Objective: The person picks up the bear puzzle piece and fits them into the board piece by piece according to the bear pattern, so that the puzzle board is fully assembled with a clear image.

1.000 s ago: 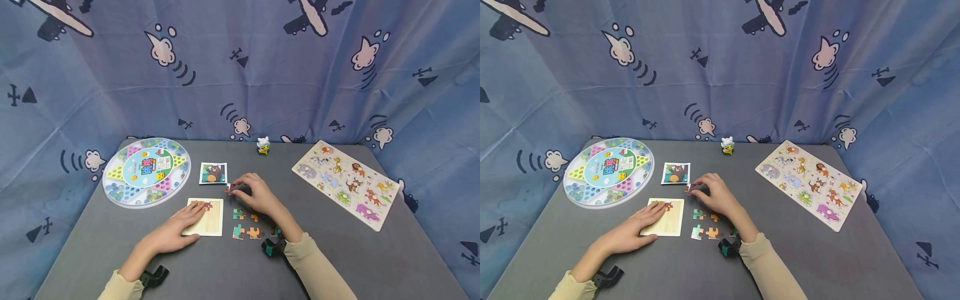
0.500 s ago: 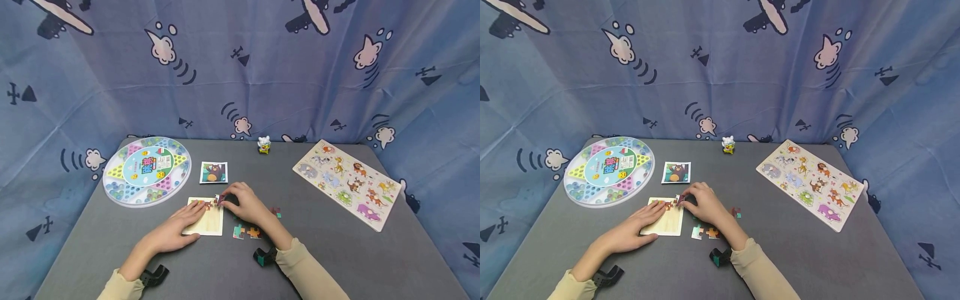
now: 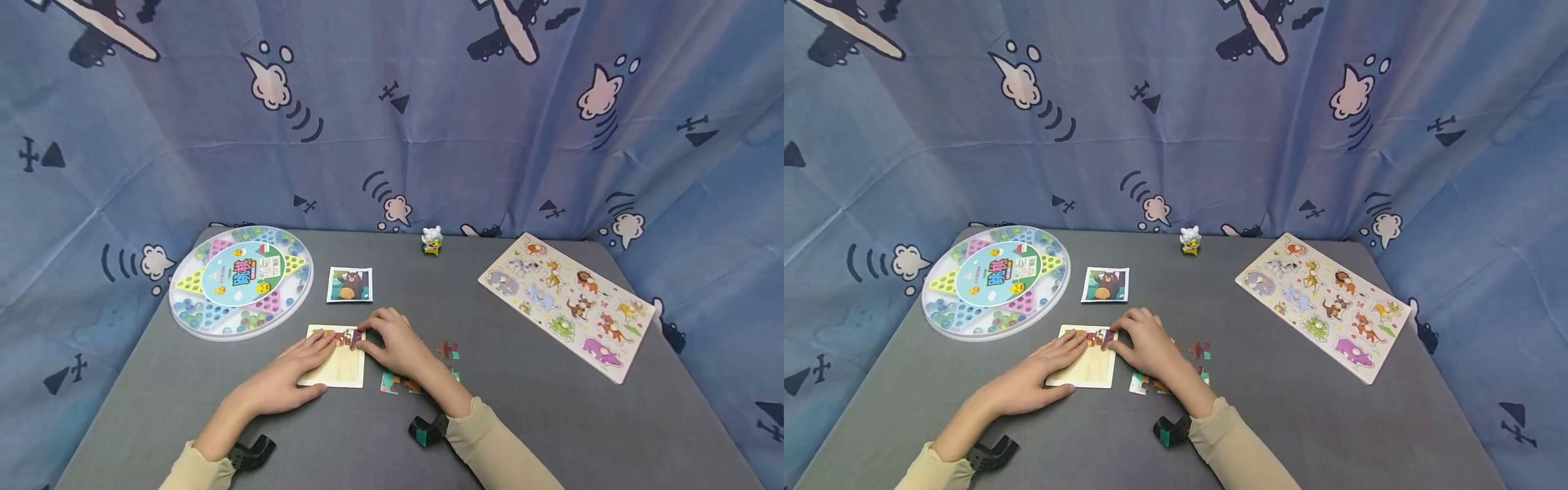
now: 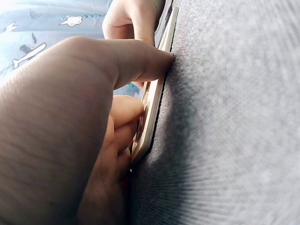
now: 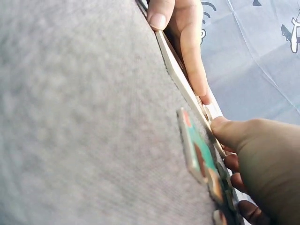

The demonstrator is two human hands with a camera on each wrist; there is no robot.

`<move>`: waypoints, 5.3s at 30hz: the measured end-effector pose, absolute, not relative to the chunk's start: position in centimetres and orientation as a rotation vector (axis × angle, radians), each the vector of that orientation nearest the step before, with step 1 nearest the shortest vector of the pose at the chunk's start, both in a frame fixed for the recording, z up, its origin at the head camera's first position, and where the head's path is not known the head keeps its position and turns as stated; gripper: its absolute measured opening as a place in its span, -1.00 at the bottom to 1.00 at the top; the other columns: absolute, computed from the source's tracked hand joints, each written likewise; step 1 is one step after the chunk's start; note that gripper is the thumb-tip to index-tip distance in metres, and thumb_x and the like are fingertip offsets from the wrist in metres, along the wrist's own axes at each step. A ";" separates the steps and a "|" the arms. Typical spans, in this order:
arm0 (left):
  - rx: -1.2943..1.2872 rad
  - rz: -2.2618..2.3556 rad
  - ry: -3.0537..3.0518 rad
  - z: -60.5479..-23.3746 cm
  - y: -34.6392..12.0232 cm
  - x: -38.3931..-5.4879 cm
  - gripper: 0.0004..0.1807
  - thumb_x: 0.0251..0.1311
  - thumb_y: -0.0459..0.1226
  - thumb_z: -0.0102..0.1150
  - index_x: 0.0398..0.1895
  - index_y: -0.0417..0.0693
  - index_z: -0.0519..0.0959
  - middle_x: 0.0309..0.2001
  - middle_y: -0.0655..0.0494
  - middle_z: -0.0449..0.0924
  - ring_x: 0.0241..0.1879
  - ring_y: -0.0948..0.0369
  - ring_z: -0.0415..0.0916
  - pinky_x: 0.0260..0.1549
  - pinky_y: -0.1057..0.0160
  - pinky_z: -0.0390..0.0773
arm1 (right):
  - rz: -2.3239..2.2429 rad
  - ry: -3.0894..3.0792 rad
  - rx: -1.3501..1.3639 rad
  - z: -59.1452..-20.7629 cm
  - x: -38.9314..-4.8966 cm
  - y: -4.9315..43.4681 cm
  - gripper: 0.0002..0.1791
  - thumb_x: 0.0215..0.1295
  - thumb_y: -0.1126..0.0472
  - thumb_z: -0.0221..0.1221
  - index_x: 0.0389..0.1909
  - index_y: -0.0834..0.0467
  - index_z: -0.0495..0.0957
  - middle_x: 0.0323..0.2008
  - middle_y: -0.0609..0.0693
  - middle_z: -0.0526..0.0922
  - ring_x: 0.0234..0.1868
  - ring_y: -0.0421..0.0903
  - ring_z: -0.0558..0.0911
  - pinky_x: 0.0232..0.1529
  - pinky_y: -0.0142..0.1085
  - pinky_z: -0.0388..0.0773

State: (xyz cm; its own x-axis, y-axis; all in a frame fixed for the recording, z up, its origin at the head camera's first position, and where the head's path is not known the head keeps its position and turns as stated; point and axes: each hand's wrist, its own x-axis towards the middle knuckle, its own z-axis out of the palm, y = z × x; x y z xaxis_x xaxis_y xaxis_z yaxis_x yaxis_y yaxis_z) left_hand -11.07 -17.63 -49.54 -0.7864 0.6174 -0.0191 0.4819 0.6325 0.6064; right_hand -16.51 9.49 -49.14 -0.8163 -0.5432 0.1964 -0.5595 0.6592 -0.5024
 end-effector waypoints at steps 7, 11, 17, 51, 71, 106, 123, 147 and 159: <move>0.904 0.832 2.655 -49.4 -17.5 -10.9 -0.17 0.45 -0.10 0.26 0.67 -0.14 0.20 0.70 -0.03 0.05 0.69 -0.11 -0.09 0.60 -0.27 0.03 | 0.837 -2.797 0.995 -49.3 -16.4 9.6 -0.70 0.44 0.01 0.38 0.07 0.06 0.76 0.00 0.00 0.66 0.05 -0.01 0.57 0.08 -0.03 0.52; 0.925 0.762 2.681 -48.8 -17.2 -10.7 -0.17 0.42 -0.14 0.27 0.65 -0.20 0.22 0.69 -0.07 0.07 0.69 -0.13 -0.06 0.61 -0.27 0.01 | 0.817 -2.789 1.013 -49.3 -16.5 9.7 -0.70 0.44 0.00 0.39 0.07 0.04 0.76 0.00 -0.01 0.65 0.02 -0.04 0.56 0.06 -0.06 0.52; 0.955 0.660 2.705 -47.7 -15.8 -10.6 -0.16 0.42 -0.11 0.28 0.64 -0.26 0.22 0.67 -0.16 0.11 0.68 -0.15 -0.04 0.61 -0.23 0.06 | 0.823 -2.779 1.001 -49.2 -16.4 9.7 -0.70 0.42 0.01 0.41 0.06 0.04 0.77 -0.02 -0.01 0.65 0.02 -0.04 0.57 0.07 -0.05 0.52; 0.954 0.812 2.600 -48.9 -15.4 -11.7 -0.25 0.56 -0.10 0.14 0.67 -0.17 0.19 0.69 -0.05 0.06 0.69 -0.11 -0.08 0.60 -0.27 0.04 | 1.024 -2.753 0.871 -49.9 -16.2 9.1 -0.75 0.33 0.07 0.48 -0.03 0.03 0.79 -0.04 -0.01 0.68 0.02 -0.03 0.58 0.03 -0.05 0.51; 0.846 0.960 2.716 -48.0 -16.2 -11.6 -0.27 0.44 -0.16 0.29 0.60 -0.20 0.34 0.64 -0.15 0.18 0.65 -0.19 0.04 0.55 -0.32 0.15 | 1.031 -2.764 0.868 -49.7 -16.2 9.0 -0.74 0.33 0.06 0.47 -0.02 0.04 0.79 -0.02 -0.01 0.69 0.06 0.00 0.58 0.09 0.02 0.52; 0.688 0.901 2.706 -49.7 -19.3 -11.4 0.21 0.19 0.21 0.48 0.69 -0.22 0.10 0.71 -0.13 -0.05 0.69 -0.20 -0.15 0.62 -0.25 -0.08 | 1.165 -2.800 0.778 -44.4 -17.4 14.5 -0.60 0.42 0.09 0.40 0.18 0.17 0.70 0.11 0.04 0.68 0.14 0.12 0.64 0.14 0.08 0.64; 0.684 0.889 2.718 -49.7 -19.5 -11.3 0.21 0.20 0.21 0.46 0.69 -0.25 0.08 0.70 -0.20 -0.05 0.68 -0.22 -0.14 0.61 -0.27 -0.08 | 1.086 -2.795 0.866 -48.6 -14.7 16.7 -0.62 0.28 0.03 0.51 0.05 0.07 0.76 0.03 -0.07 0.68 0.11 -0.04 0.57 0.19 0.07 0.51; 0.684 0.860 2.701 -49.6 -19.5 -11.5 0.20 0.23 0.24 0.42 0.71 -0.21 0.06 0.72 -0.11 -0.07 0.70 -0.16 -0.18 0.63 -0.23 -0.09 | 0.958 -2.744 1.032 -49.8 -14.6 16.8 -0.74 0.32 0.06 0.48 -0.01 -0.03 0.78 0.02 -0.12 0.66 0.13 -0.10 0.55 0.11 -0.02 0.37; 0.688 0.842 2.711 -49.5 -19.3 -11.6 0.21 0.22 0.23 0.44 0.70 -0.22 0.07 0.71 -0.12 -0.05 0.69 -0.17 -0.16 0.63 -0.21 -0.09 | 0.939 -2.772 1.012 -49.6 -14.5 16.9 -0.73 0.34 0.05 0.47 0.01 -0.02 0.77 0.04 -0.10 0.66 0.13 -0.09 0.55 0.09 -0.05 0.38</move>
